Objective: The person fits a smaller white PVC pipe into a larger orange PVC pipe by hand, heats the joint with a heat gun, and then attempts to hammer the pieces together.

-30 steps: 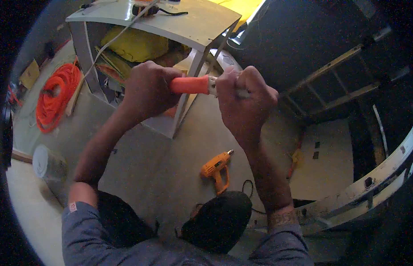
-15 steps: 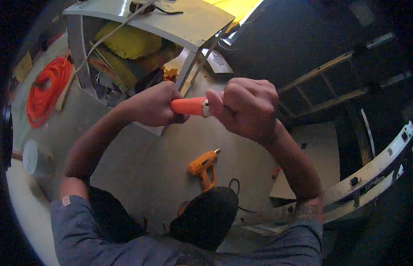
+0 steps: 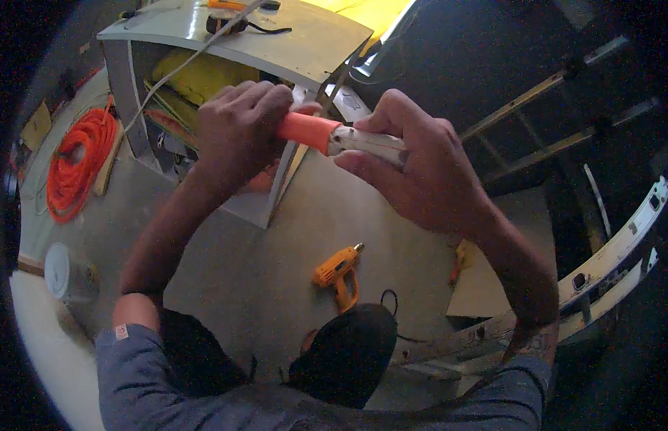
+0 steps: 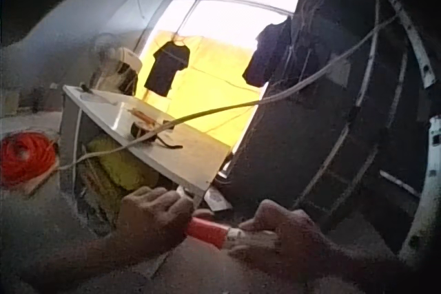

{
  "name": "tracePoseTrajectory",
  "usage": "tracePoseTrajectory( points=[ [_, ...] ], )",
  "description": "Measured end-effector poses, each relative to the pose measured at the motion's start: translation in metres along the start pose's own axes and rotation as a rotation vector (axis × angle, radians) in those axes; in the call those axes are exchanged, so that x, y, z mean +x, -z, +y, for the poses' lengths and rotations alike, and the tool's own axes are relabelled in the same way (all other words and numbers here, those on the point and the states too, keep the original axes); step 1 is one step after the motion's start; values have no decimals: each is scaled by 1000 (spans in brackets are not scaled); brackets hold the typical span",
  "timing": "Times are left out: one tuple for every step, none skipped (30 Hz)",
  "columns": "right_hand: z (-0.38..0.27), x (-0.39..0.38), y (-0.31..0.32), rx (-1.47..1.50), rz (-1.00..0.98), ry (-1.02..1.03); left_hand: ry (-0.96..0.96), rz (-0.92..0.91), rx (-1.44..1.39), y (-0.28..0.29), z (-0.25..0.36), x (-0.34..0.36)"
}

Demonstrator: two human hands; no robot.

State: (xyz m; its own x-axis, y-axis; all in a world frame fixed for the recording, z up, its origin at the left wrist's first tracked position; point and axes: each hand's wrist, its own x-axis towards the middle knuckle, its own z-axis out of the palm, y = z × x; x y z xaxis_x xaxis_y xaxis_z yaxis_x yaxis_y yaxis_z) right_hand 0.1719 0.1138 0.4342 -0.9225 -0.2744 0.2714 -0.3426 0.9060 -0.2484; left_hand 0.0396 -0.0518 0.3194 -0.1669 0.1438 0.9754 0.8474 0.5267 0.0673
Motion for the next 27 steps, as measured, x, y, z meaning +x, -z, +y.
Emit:
tracePoseTrajectory(
  points=[
    [0,-2,-7,-5,0,3,1,6,1,2,-1,0],
    [2,-4,-17,30,65,48,8,-17,33,5,-2,0],
    [4,-6,-23,70,127,88,17,-46,63,7,-3,-2],
    [5,-6,-25,70,123,88,20,-46,64,9,-1,-2],
    [6,-6,-25,-24,155,138,63,-138,36,10,2,-1],
    [7,-5,-26,-109,188,190,105,-235,14,13,4,-1],
    [9,-6,-27,-102,185,191,108,-241,18,14,3,-1],
    [11,-6,-27,-170,175,271,106,-295,-22,15,2,-2],
    [12,-5,-27,-239,163,354,107,-346,-62,16,0,-4],
    [12,-3,-26,-236,159,357,112,-347,-59,16,0,-6],
    [11,-1,-24,-316,133,500,117,-374,-89,15,0,-9],
    [11,1,-20,-394,108,642,121,-403,-121,13,1,-11],
    [12,2,-15,-390,105,641,125,-407,-121,13,2,-12],
    [12,3,-9,-454,0,681,97,-441,-113,14,3,-12],
    [13,3,-5,-515,-109,716,70,-477,-109,13,5,-13],
    [14,4,-4,-510,-115,711,74,-483,-114,11,7,-15],
    [15,4,-3,-582,-124,770,85,-501,-133,8,9,-18],
    [16,5,-1,-657,-131,831,95,-517,-151,5,10,-19],
    [16,4,0,-653,-135,829,98,-519,-154,3,11,-20],
    [15,4,0,-668,-156,794,109,-526,-140,2,12,-20],
    [15,4,-1,-688,-177,756,117,-530,-129,1,13,-19],
    [16,1,-4,-689,-181,752,117,-531,-134,-1,14,-19],
    [17,-4,-11,-528,-109,639,115,-497,-121,-2,16,-19],
    [18,-8,-17,-367,-31,528,111,-462,-101,-2,16,-18],
    [17,-12,-20,-368,-29,529,109,-461,-99,-1,17,-17],
    [16,-15,-22,-238,26,422,113,-458,-83,0,17,-16],
    [16,-17,-25,-107,82,315,117,-456,-66,1,18,-15]
  ],
)
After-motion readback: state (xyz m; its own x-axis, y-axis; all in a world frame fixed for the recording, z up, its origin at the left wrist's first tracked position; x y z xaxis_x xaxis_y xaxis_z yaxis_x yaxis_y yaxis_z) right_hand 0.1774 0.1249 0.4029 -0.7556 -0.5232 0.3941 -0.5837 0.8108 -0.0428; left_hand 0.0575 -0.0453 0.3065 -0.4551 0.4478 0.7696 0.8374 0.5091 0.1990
